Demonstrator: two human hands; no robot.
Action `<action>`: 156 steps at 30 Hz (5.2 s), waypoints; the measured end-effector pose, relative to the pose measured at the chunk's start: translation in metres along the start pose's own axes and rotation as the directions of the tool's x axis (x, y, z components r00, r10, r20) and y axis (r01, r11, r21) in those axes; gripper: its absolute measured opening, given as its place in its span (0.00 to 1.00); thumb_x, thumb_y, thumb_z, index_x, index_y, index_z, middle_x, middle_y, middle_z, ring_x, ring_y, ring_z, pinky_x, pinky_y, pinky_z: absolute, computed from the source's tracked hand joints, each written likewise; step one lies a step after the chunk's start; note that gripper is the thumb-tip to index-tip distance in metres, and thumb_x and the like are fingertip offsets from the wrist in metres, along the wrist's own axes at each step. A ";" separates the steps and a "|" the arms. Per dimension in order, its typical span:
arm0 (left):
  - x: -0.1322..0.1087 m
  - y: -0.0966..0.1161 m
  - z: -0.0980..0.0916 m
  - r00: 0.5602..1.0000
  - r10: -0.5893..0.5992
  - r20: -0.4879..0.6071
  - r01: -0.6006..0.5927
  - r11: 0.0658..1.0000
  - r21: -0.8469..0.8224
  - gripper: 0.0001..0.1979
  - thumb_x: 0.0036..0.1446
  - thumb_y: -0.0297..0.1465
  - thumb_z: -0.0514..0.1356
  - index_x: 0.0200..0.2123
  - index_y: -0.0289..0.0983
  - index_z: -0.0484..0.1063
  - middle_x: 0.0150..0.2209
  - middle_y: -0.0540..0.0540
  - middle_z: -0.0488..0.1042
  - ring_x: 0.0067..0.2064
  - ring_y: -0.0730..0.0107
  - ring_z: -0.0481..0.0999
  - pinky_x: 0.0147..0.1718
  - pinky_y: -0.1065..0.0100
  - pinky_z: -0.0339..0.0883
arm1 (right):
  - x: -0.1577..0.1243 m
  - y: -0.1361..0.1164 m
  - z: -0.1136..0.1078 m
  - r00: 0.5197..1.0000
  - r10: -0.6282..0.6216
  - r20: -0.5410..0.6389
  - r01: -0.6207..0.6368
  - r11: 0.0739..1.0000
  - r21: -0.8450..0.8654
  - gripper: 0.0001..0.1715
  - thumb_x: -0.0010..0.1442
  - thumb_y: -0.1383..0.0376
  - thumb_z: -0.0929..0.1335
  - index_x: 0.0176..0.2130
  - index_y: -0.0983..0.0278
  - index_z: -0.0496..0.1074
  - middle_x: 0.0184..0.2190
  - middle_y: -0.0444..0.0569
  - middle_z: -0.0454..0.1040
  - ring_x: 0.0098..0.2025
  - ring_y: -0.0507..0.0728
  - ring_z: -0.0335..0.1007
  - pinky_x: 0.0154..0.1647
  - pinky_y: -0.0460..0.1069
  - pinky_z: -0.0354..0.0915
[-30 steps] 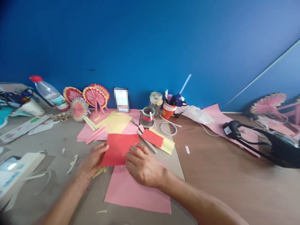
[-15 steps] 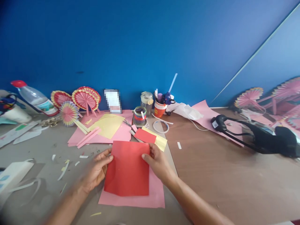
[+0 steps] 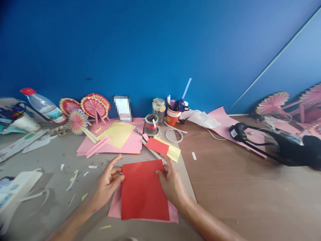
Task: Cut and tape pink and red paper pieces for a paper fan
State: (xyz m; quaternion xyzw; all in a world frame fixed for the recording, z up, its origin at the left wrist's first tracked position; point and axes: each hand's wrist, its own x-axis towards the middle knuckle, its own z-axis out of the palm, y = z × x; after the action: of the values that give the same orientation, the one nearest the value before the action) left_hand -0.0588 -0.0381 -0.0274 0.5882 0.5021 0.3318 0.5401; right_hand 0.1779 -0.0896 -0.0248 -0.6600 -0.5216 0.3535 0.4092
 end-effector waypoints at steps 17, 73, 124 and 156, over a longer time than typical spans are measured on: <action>0.107 0.113 -0.004 0.906 0.416 0.073 -0.420 0.905 0.064 0.15 0.62 0.36 0.51 0.36 0.30 0.72 0.32 0.50 0.74 0.33 0.72 0.74 0.37 0.68 0.65 | 0.012 0.019 0.009 0.956 -0.291 -0.033 0.290 0.956 -0.039 0.13 0.62 0.63 0.63 0.37 0.62 0.78 0.30 0.49 0.77 0.33 0.56 0.74 0.33 0.48 0.70; -0.020 -0.018 -0.019 0.782 0.572 0.247 -0.576 0.513 0.636 0.13 0.60 0.20 0.51 0.42 0.41 0.69 0.30 0.52 0.74 0.31 0.73 0.72 0.47 0.63 0.55 | -0.018 0.010 0.008 0.792 -0.562 0.238 0.606 0.680 -0.412 0.18 0.57 0.76 0.60 0.45 0.65 0.70 0.23 0.46 0.70 0.23 0.54 0.61 0.25 0.48 0.59; -0.006 -0.018 -0.017 0.872 0.393 0.291 -0.481 0.585 0.653 0.13 0.62 0.22 0.52 0.45 0.40 0.70 0.30 0.51 0.72 0.32 0.71 0.71 0.42 0.62 0.55 | -0.006 0.021 0.010 0.873 -0.442 0.207 0.488 0.788 -0.376 0.14 0.60 0.73 0.62 0.43 0.64 0.72 0.27 0.48 0.75 0.26 0.55 0.69 0.25 0.47 0.67; -0.010 -0.020 -0.025 0.673 0.638 0.374 -0.704 0.397 0.589 0.16 0.59 0.21 0.54 0.50 0.37 0.69 0.40 0.42 0.77 0.39 0.66 0.75 0.39 0.64 0.69 | -0.003 0.020 0.005 0.871 -0.471 0.138 0.491 0.839 -0.234 0.16 0.61 0.74 0.61 0.45 0.61 0.70 0.26 0.46 0.73 0.28 0.54 0.69 0.27 0.47 0.68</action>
State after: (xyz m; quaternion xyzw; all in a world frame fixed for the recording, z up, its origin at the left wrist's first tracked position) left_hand -0.0895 -0.0422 -0.0399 0.9095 0.2829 0.2803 0.1197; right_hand 0.1804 -0.0938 -0.0452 -0.5422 -0.7274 0.1921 0.3741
